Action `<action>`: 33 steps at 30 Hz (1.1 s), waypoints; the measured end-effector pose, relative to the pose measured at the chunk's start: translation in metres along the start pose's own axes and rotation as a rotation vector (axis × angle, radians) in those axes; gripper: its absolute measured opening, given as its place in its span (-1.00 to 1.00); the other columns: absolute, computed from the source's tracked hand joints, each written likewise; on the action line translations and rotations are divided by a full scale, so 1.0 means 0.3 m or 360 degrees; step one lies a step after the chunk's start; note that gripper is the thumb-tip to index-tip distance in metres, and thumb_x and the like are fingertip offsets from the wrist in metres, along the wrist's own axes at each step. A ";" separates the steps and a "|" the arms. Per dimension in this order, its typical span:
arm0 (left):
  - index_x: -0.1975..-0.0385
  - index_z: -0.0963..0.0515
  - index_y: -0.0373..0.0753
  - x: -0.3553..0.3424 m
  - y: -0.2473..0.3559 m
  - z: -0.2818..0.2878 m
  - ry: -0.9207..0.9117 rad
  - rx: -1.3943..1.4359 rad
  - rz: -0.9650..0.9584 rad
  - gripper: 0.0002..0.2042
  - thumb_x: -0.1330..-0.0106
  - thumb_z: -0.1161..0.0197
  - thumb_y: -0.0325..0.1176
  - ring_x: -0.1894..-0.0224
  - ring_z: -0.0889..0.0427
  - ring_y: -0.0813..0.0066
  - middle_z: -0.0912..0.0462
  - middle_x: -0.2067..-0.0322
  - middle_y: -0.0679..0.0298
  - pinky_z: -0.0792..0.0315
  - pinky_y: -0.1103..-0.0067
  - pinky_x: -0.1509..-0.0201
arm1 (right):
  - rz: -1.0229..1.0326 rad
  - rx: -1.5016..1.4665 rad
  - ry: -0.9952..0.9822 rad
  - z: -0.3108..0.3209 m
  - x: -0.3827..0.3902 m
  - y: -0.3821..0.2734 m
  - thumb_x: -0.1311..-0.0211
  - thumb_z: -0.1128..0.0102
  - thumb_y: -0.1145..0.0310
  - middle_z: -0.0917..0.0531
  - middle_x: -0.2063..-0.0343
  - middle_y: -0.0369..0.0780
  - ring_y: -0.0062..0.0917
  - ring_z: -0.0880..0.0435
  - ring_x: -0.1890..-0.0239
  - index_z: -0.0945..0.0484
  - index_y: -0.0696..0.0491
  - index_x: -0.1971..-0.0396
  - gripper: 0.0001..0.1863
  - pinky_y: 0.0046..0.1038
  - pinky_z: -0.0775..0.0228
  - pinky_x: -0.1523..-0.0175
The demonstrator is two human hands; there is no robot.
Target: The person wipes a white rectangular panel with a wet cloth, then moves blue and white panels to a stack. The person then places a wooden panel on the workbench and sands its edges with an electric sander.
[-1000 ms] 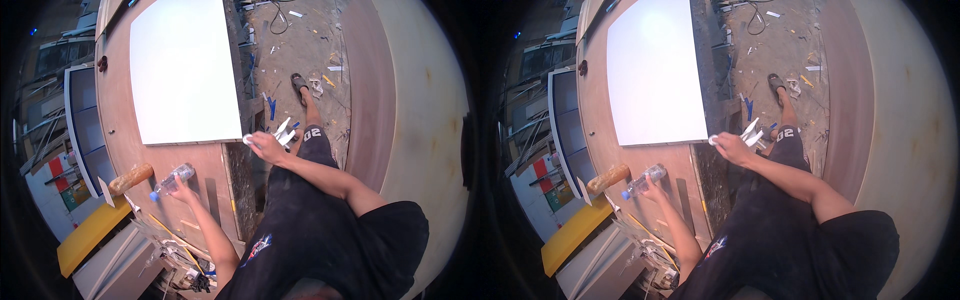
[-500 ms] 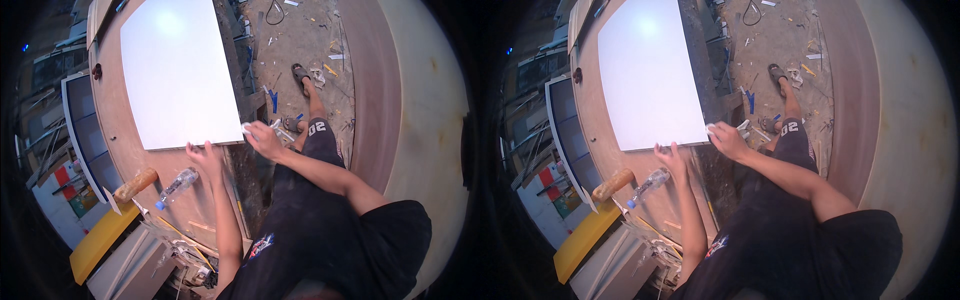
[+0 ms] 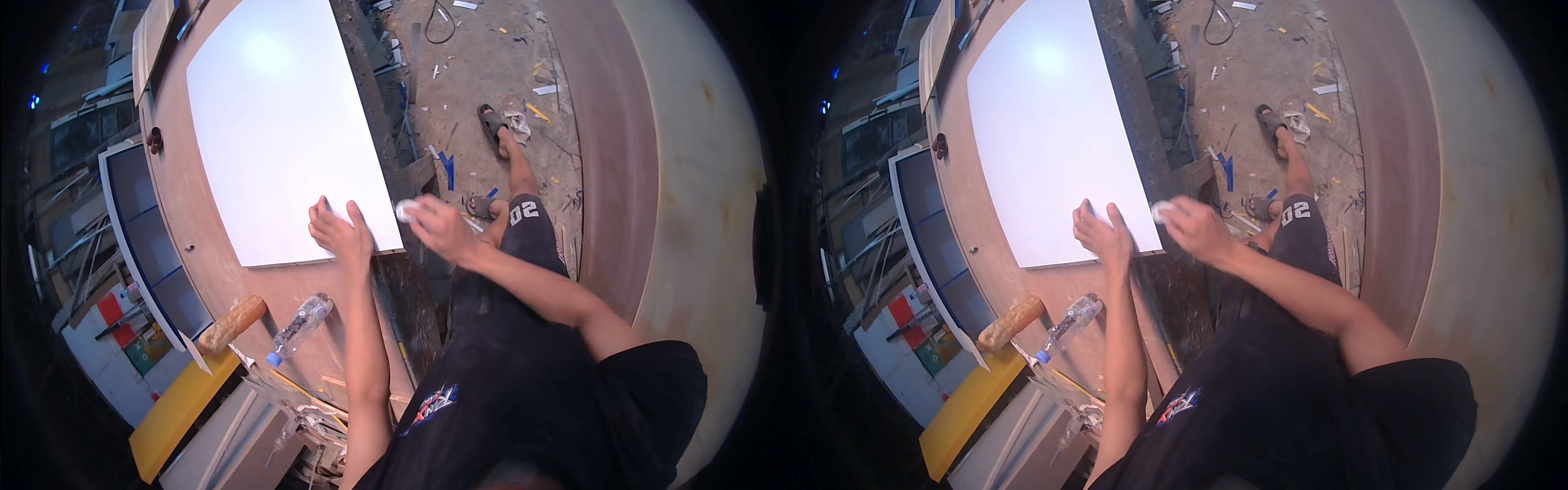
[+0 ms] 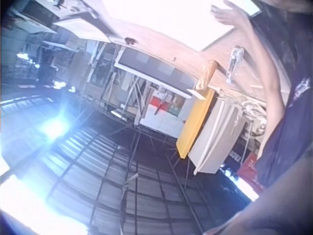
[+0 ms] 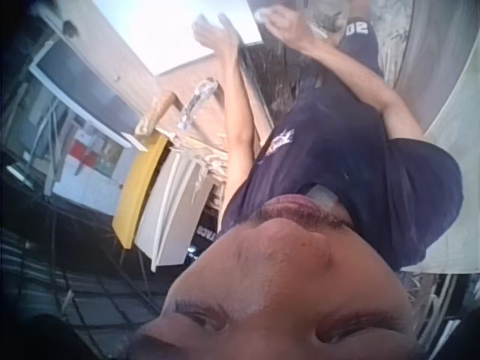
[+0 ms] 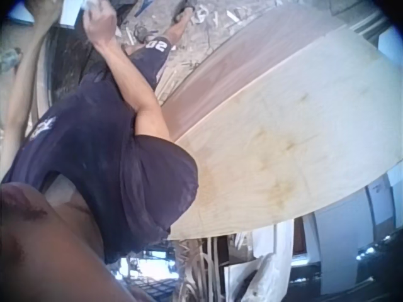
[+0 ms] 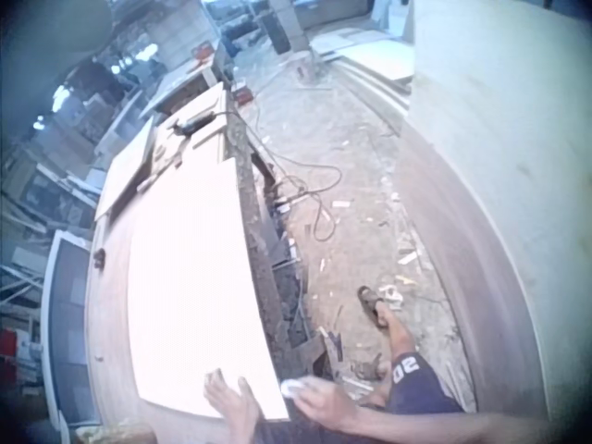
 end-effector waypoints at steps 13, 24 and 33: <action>-0.34 -0.15 -0.32 -0.010 0.024 -0.008 -0.0029 -0.0089 0.0038 -0.39 -0.42 -0.06 -0.09 -0.33 -0.06 -0.15 -0.12 -0.32 -0.07 0.07 0.02 -0.42 | 0.0244 0.0211 -0.0019 -0.043 -0.135 -0.006 -0.17 -0.21 0.54 -0.61 0.28 -0.05 -0.14 -0.65 0.21 -0.55 0.17 0.16 -0.78 -0.21 -0.53 0.14; -0.38 -0.07 -0.33 -0.014 0.015 -0.038 -0.0106 -0.0081 0.0076 -0.33 -0.44 -0.03 -0.02 -0.37 -0.01 -0.17 -0.06 -0.37 -0.09 0.14 -0.01 -0.44 | 0.0312 0.0334 0.0094 -0.029 -0.304 0.045 -0.17 -0.20 0.53 -0.55 0.35 -0.06 -0.12 -0.64 0.28 -0.52 0.17 0.16 -0.77 -0.21 -0.53 0.22; -0.50 0.36 -0.35 -0.074 0.135 -0.082 -0.0597 -0.0109 0.0106 0.11 -0.27 -0.19 0.23 -0.51 0.50 -0.36 0.44 -0.51 -0.19 0.37 -0.19 -0.46 | 0.0190 0.0205 0.0181 0.022 -0.557 0.102 -0.16 -0.19 0.56 -0.55 0.34 -0.04 -0.11 -0.61 0.31 -0.52 0.20 0.16 -0.77 -0.21 -0.48 0.25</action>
Point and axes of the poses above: each hand's wrist, its own x-axis away from the middle knuckle, its own z-axis out of the back of the hand, y = z × x, the point moved 9 cm from there along -x, towards the middle knuckle
